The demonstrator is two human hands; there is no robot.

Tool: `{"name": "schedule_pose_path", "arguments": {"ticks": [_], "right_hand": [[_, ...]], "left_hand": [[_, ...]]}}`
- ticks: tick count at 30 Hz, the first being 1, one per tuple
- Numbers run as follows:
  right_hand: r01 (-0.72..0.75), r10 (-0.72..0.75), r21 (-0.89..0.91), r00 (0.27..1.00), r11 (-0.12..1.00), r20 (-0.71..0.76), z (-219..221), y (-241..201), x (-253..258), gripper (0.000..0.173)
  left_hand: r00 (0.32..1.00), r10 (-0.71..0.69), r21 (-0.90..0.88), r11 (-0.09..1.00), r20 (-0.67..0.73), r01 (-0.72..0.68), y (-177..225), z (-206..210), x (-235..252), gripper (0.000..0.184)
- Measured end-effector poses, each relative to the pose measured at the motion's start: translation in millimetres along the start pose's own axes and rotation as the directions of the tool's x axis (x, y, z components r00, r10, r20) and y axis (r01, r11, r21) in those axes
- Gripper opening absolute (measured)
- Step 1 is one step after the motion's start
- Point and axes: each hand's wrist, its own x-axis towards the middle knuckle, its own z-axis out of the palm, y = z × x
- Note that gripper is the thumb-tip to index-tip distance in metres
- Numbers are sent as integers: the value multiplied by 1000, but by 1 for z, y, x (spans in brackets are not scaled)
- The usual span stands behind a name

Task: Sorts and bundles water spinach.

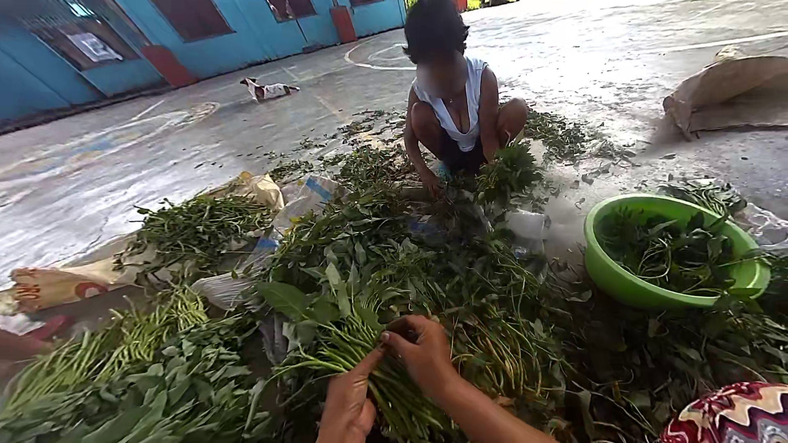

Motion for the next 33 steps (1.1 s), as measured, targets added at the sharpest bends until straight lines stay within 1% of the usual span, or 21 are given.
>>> {"name": "schedule_pose_path", "arguments": {"ticks": [1, 3, 4, 5, 6, 7, 8, 9, 10, 11, 12, 13, 16, 19, 21, 24, 25, 27, 30, 32, 33], "right_hand": [[12, -13, 84, 1000, 996, 12, 0, 1, -1, 17], [-11, -19, 240, 992, 971, 124, -17, 2, -1, 18], [-58, 18, 211, 983, 976, 184, -35, 3, 3, 18], [-103, 91, 48, 972, 994, 215, -60, 7, 11, 18], [-152, 203, -235, 957, 960, 210, -90, 13, 22, 21], [-194, 326, -550, 933, 812, 152, -121, 21, 35, 24], [-218, 403, -783, 914, 583, 45, -150, 33, 45, 27], [-228, 423, -901, 904, 369, -55, -176, 49, 52, 32], [-209, 409, -956, 906, 205, -110, -203, 68, 57, 33], [-168, 399, -982, 909, 86, -121, -227, 84, 58, 34], [-112, 383, -993, 919, 20, -96, -246, 93, 57, 33], [-62, 340, -998, 939, 14, -54, -263, 94, 54, 32], [-12, 103, -989, 995, 146, 4, -287, 65, 47, 23], [-66, -110, -967, 989, 248, -96, -294, 10, 41, 14], [-141, -98, -938, 979, 316, -180, -294, -24, 39, 15], [-208, 90, -827, 978, 523, -189, -281, -50, 33, 23], [-212, 120, -779, 977, 589, -176, -270, -51, 29, 26], [-196, 102, -692, 979, 695, -175, -230, -48, 17, 31], [-200, 68, -592, 969, 781, -237, -152, -41, -3, 39], [-180, 77, -539, 975, 823, -209, -98, -37, -15, 40], [-170, 102, -522, 982, 836, -156, -72, -36, -21, 39]], "left_hand": [[1000, 16, -15, 1000, -25, -16, 1, -2, 2, 39], [994, 56, -46, 997, -90, -60, 4, -11, 7, 31], [991, 69, -65, 995, -117, -77, 7, -17, 11, 27], [987, 76, -90, 992, -140, -89, 9, -24, 14, 25], [984, 74, -115, 989, -162, -93, 12, -29, 16, 24], [982, 68, -134, 987, -177, -92, 14, -33, 17, 24], [983, 56, -145, 986, -177, -82, 15, -35, 16, 25], [986, 42, -150, 986, -164, -67, 16, -35, 14, 25], [989, 27, -152, 987, -147, -49, 16, -33, 12, 25], [992, 11, -151, 988, -126, -30, 16, -29, 9, 25], [995, -2, -147, 989, -97, -12, 15, -27, 8, 26], [997, -10, -148, 989, -73, -1, 15, -24, 8, 27], [999, -11, -142, 990, -47, 5, 14, -21, 8, 28], [999, -24, -134, 991, -43, 18, 13, -23, 6, 31], [998, -38, -119, 992, -41, 33, 13, -21, 3, 33], [999, -43, -118, 992, -4, 42, 15, -20, -3, 34], [999, -42, -120, 992, 7, 42, 15, -20, -4, 35], [999, -41, -116, 992, 21, 43, 16, -20, -8, 39], [998, -49, -101, 993, 37, 53, 16, -20, -12, 42], [998, -43, -92, 995, 40, 46, 14, -20, -16, 43], [998, -35, -86, 996, 42, 39, 13, -22, -17, 43]]}}
